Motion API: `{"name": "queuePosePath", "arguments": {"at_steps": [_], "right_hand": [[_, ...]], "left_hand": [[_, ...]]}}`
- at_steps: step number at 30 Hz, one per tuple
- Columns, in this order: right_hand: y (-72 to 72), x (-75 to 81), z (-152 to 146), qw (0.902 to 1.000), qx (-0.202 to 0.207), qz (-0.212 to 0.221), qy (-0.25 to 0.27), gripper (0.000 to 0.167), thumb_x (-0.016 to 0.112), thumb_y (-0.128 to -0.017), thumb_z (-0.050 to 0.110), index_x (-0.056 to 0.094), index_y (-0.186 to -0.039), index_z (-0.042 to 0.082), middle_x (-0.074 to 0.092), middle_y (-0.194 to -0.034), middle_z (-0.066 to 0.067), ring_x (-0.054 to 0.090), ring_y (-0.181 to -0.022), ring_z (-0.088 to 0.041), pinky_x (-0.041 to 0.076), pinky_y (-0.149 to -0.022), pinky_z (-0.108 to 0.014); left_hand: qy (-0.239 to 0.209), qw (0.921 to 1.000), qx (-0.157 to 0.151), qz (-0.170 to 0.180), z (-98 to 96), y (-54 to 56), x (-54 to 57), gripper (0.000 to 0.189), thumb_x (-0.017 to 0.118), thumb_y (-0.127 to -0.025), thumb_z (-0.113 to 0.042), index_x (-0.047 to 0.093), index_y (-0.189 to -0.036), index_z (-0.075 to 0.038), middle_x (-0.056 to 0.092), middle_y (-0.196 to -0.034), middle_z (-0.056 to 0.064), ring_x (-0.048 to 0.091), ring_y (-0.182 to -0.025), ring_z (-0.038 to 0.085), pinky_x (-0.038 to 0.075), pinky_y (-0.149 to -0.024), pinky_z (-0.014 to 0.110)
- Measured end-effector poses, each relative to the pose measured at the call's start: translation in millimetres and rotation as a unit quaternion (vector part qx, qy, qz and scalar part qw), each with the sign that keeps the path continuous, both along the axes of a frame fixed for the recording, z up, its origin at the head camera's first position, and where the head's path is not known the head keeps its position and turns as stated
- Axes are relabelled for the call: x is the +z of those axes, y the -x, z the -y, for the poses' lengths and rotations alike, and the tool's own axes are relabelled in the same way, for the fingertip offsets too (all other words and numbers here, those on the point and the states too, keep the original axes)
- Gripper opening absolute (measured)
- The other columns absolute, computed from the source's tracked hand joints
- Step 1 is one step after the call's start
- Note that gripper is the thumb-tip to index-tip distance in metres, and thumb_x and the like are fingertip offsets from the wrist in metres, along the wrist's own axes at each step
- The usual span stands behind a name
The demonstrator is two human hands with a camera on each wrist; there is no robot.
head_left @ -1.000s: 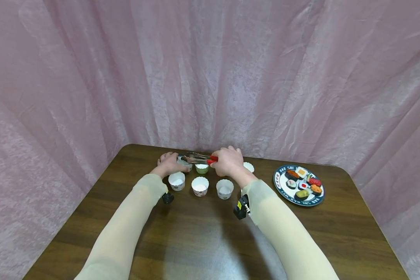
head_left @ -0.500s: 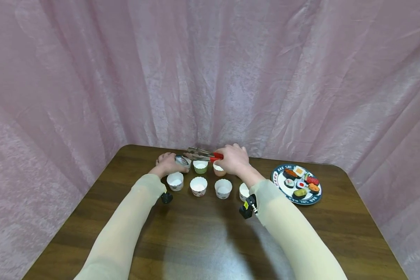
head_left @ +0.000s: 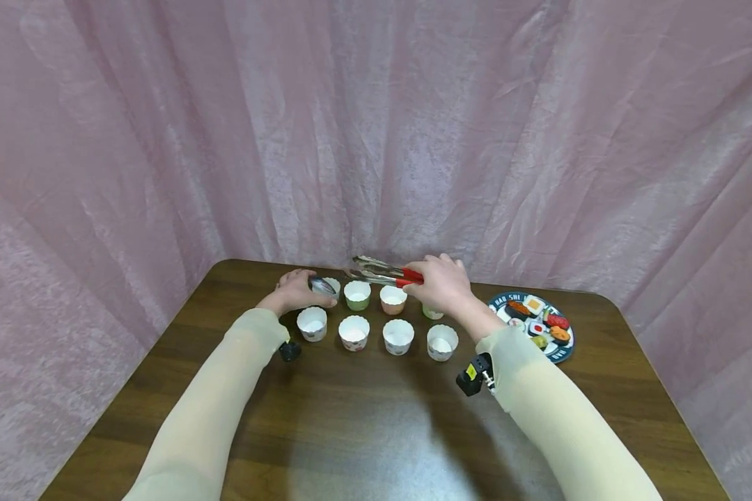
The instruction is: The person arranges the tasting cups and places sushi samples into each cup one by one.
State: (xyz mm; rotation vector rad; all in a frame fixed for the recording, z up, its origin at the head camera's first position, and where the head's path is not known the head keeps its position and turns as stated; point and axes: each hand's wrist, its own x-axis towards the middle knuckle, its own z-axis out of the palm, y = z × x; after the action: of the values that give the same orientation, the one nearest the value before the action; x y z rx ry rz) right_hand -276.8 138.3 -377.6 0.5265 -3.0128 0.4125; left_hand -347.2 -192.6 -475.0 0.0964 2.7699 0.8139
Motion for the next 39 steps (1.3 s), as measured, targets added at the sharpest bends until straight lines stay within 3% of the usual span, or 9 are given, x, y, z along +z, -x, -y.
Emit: {"name": "queuePosePath", "arguments": {"at_steps": [6, 10, 16, 21, 25, 30, 39], "right_hand": [[-1.8, 1.8, -21, 0.9998, -0.006, -0.019, 0.006, 0.047, 0.073, -0.094, 0.040, 0.067, -0.138, 0.022, 0.065, -0.119, -0.005, 0.051, -0.110, -0.029, 0.037, -0.089, -0.049], [-3.9, 2.3, -34, 0.9994, 0.001, -0.033, 0.007, 0.046, 0.074, -0.094, 0.038, 0.067, -0.136, 0.020, 0.066, -0.119, -0.007, 0.051, -0.112, -0.030, 0.037, -0.089, -0.051], [-9.3, 4.7, -52, 0.9983, 0.002, -0.057, -0.001, 0.048, 0.075, -0.093, 0.037, 0.066, -0.135, 0.016, 0.064, -0.114, -0.009, 0.051, -0.106, -0.032, 0.038, -0.087, -0.050], [-14.5, 7.6, -72, 0.9968, 0.003, -0.079, -0.014, 0.049, 0.077, -0.092, 0.035, 0.066, -0.135, 0.015, 0.063, -0.110, -0.009, 0.050, -0.103, -0.032, 0.038, -0.085, -0.050], [-21.0, 10.6, -90, 0.9950, 0.002, -0.095, -0.029, 0.052, 0.078, -0.091, 0.035, 0.064, -0.136, 0.014, 0.062, -0.107, -0.009, 0.050, -0.098, -0.032, 0.037, -0.083, -0.050], [-29.4, 15.2, -112, 0.9930, -0.001, -0.107, -0.049, 0.061, 0.078, -0.092, 0.034, 0.058, -0.143, 0.008, 0.064, -0.115, -0.014, 0.050, -0.101, -0.034, 0.037, -0.085, -0.052], [-43.3, 23.8, -151, 0.9889, -0.017, -0.127, -0.076, 0.051, 0.081, -0.088, 0.028, 0.065, -0.130, 0.004, 0.064, -0.110, -0.015, 0.051, -0.101, -0.037, 0.039, -0.083, -0.055]], "left_hand": [[-0.052, 0.9984, -0.021, 0.000, 13.2, -11.5, 24.6, 0.102, 0.073, -0.087, -0.058, 0.024, -0.163, -0.010, 0.009, -0.167, 0.025, -0.003, -0.153, 0.045, 0.017, -0.116, 0.067], [-0.064, 0.9971, -0.030, -0.029, 20.5, -11.3, 31.6, 0.095, 0.070, -0.092, -0.055, 0.025, -0.162, -0.009, 0.011, -0.167, 0.024, -0.003, -0.153, 0.046, 0.015, -0.117, 0.068], [-0.054, 0.9932, -0.041, -0.095, 24.3, -11.5, 38.3, 0.089, 0.068, -0.094, -0.057, 0.031, -0.160, -0.009, 0.021, -0.166, 0.021, 0.001, -0.152, 0.047, 0.012, -0.118, 0.067], [-0.051, 0.9881, -0.057, -0.133, 19.2, -19.0, 47.8, 0.084, 0.068, -0.095, -0.053, 0.034, -0.160, -0.012, 0.022, -0.165, 0.019, 0.003, -0.152, 0.046, 0.009, -0.118, 0.066], [-0.040, 0.9847, -0.075, -0.152, 12.1, -27.2, 54.7, 0.083, 0.068, -0.095, -0.052, 0.034, -0.160, -0.012, 0.019, -0.166, 0.020, 0.004, -0.152, 0.047, 0.007, -0.118, 0.067], [-0.037, 0.9813, -0.097, -0.162, 3.0, -37.7, 61.1, 0.082, 0.070, -0.095, -0.049, 0.035, -0.160, -0.013, 0.017, -0.167, 0.019, 0.001, -0.153, 0.045, 0.004, -0.116, 0.070], [0.009, 0.9708, -0.142, -0.193, -8.1, -55.7, 70.7, 0.081, 0.071, -0.093, -0.050, 0.038, -0.158, -0.014, 0.021, -0.167, 0.015, 0.003, -0.154, 0.041, 0.003, -0.117, 0.070]]}}
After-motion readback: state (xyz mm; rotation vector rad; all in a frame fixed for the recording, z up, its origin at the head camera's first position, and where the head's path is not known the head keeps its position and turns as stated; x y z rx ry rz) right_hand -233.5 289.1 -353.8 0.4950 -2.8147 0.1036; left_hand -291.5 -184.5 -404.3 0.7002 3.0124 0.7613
